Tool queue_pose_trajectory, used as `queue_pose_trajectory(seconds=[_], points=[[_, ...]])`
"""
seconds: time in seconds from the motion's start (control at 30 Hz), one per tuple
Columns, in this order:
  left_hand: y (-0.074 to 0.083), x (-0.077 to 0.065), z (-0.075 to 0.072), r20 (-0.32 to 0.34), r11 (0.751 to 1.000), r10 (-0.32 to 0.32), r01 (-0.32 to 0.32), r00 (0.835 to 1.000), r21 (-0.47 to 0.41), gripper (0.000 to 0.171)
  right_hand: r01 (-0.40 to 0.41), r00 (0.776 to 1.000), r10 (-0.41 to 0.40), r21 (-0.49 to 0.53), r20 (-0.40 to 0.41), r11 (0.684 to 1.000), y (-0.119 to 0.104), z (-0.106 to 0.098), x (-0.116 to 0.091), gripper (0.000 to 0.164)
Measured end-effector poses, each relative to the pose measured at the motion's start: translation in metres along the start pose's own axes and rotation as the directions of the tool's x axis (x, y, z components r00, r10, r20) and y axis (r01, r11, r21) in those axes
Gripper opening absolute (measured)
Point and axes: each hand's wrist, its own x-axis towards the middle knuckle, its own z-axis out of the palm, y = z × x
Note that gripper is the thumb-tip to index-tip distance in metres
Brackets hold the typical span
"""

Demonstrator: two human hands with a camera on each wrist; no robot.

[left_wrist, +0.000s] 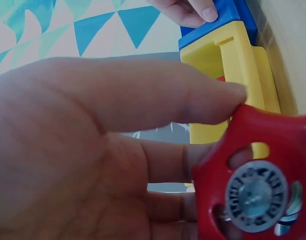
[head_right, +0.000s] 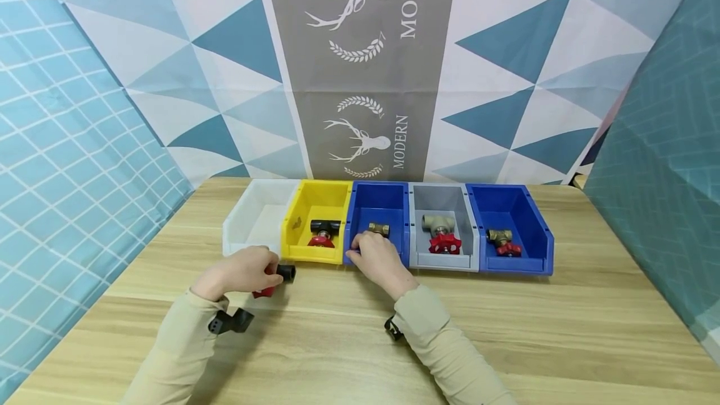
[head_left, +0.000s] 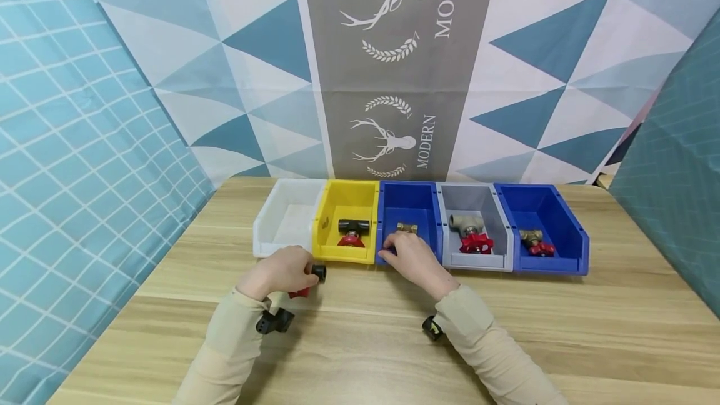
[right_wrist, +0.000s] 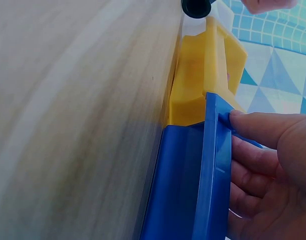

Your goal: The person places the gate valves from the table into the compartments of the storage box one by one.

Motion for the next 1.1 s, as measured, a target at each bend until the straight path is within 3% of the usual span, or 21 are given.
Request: queue_pose_trajectory(seconds=[0.27,0.53,0.73,0.9,1.1], points=[[-0.003,0.000,-0.004,-0.077,0.999,0.032,-0.030,0.996,0.027,0.021,-0.004,1.000,0.004,0.007,0.001,1.000,0.001,0.000,-0.001,0.014],[-0.008,0.000,-0.010,-0.148,0.998,0.033,-0.039,0.989,-0.040,0.024,0.018,1.000,-0.018,0.001,-0.022,1.000,0.001,-0.001,0.000,0.015],[-0.015,0.002,-0.021,-0.249,0.999,0.044,-0.050,0.968,-0.020,0.028,0.022,0.999,-0.022,0.002,-0.033,1.000,0.001,-0.001,-0.001,0.014],[-0.021,0.005,-0.034,-0.325,1.000,0.012,-0.014,0.946,-0.005,0.032,0.017,0.999,-0.017,0.010,-0.027,1.000,0.000,-0.002,-0.002,0.014],[-0.027,0.011,-0.042,-0.309,0.999,-0.019,0.005,0.951,-0.047,0.036,0.015,1.000,-0.014,0.020,-0.021,1.000,-0.001,-0.002,-0.003,0.014]])
